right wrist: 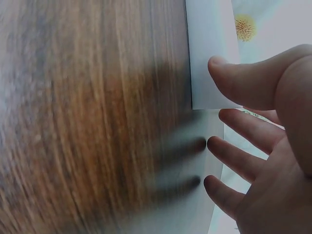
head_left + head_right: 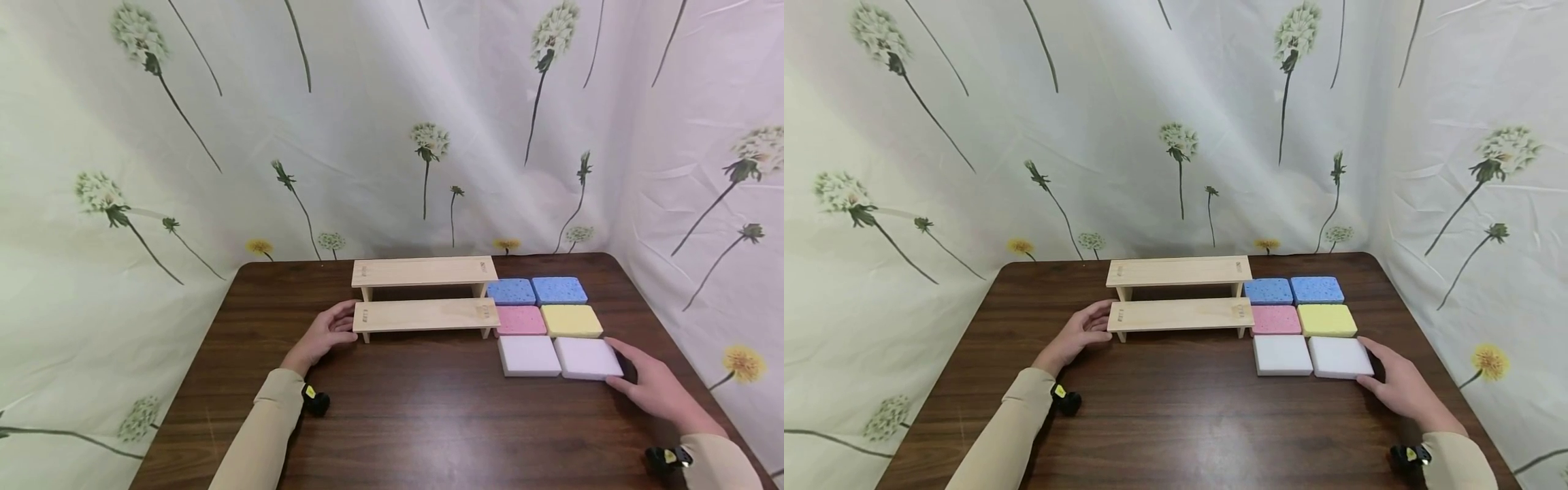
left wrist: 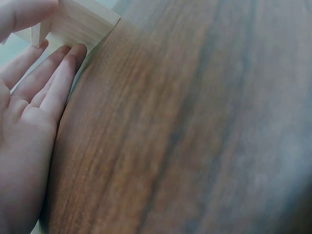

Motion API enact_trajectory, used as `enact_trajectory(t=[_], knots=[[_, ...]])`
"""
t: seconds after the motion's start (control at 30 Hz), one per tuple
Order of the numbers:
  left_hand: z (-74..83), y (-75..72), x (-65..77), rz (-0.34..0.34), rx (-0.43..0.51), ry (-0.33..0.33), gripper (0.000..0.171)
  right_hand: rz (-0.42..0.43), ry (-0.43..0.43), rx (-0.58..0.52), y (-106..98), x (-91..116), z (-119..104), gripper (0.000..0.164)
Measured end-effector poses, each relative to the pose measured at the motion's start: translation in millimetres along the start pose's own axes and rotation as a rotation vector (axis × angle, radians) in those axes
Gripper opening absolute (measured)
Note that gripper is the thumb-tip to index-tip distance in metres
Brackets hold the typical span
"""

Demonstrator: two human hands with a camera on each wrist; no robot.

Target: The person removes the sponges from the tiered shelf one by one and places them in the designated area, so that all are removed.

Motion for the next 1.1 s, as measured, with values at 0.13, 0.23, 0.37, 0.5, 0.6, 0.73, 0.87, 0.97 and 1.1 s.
enact_trajectory(t=[0.13, 0.23, 0.37, 0.5, 0.6, 0.73, 0.87, 0.97, 1.1], knots=[[-1.3, 0.0, -0.6, -0.002, -0.002, -0.005, 0.077, 0.005, -0.006, 0.002, 0, 0, 0, 0.075], [-1.9, 0.1, -0.3, -0.005, -0.001, -0.007, 0.077, 0.014, -0.019, 0.003, 1, 0, 0, 0.074], [-1.4, -0.2, 0.6, -0.005, -0.003, -0.007, 0.077, 0.032, -0.04, 0.009, 4, 1, 1, 0.073], [-0.4, 0.5, 0.9, -0.008, 0.006, -0.006, 0.077, 0.027, -0.035, 0.004, 4, 1, 2, 0.073], [-0.2, 1.3, 0.9, -0.013, 0.007, -0.001, 0.076, 0.02, -0.028, 0.001, 3, 2, 2, 0.074], [0.2, 1.6, 0.2, -0.019, 0.007, 0.013, 0.076, 0.017, -0.026, 0.002, 2, 3, 2, 0.075], [-0.2, 0.5, 0.8, -0.027, 0.012, 0.021, 0.077, 0.027, -0.039, -0.019, 1, 4, 1, 0.078], [-0.7, -1.2, 2.7, -0.026, 0.017, 0.016, 0.08, 0.033, -0.055, -0.05, -2, 3, 0, 0.084], [-1.1, -4.6, 4.1, -0.015, 0.024, 0.024, 0.082, 0.031, -0.059, -0.063, -11, 1, -4, 0.092]])
Point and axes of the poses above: each hand's wrist, its own x-axis away from the middle knuckle, its own y-axis out of the palm, z = x × y, the point moved 3 cm from there along -x, towards the middle knuckle, and after that the axes turned 8 degrees about -z, right-handed, at the moved point
